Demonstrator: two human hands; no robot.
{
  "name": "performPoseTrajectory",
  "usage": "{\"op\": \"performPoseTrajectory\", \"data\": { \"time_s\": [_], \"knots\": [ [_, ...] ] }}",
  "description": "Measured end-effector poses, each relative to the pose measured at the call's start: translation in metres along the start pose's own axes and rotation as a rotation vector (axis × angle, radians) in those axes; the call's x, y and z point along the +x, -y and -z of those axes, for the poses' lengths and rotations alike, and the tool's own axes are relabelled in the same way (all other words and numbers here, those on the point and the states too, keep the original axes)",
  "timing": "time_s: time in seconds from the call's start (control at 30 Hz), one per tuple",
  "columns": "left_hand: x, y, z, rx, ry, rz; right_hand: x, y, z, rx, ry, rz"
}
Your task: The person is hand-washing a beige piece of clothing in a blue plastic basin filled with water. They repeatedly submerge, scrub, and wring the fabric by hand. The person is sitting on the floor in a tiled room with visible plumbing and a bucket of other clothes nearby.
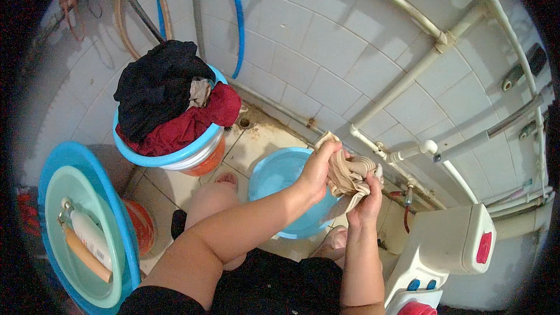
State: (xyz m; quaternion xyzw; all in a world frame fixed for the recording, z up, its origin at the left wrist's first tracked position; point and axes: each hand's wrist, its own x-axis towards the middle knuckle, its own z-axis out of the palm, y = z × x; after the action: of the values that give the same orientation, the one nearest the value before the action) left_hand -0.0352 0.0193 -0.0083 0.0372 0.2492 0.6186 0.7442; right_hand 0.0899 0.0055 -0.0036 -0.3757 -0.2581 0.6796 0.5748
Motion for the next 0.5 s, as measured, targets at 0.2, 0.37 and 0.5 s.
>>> {"op": "performPoseTrajectory", "data": {
  "time_s": [0.2,0.37,0.5],
  "knots": [
    [0.017,-0.009,0.02,-0.114,0.16,0.269,-0.01,0.002,-0.013,-1.1,0.159,1.044],
    [0.006,-0.024,-0.003,0.074,-0.016,0.133,-0.033,-0.01,-0.031,-1.354,0.451,1.226],
    [-0.008,-0.027,-0.012,0.125,0.05,0.008,-0.037,-0.024,-0.035,-1.18,0.415,1.266]
  ]
}}
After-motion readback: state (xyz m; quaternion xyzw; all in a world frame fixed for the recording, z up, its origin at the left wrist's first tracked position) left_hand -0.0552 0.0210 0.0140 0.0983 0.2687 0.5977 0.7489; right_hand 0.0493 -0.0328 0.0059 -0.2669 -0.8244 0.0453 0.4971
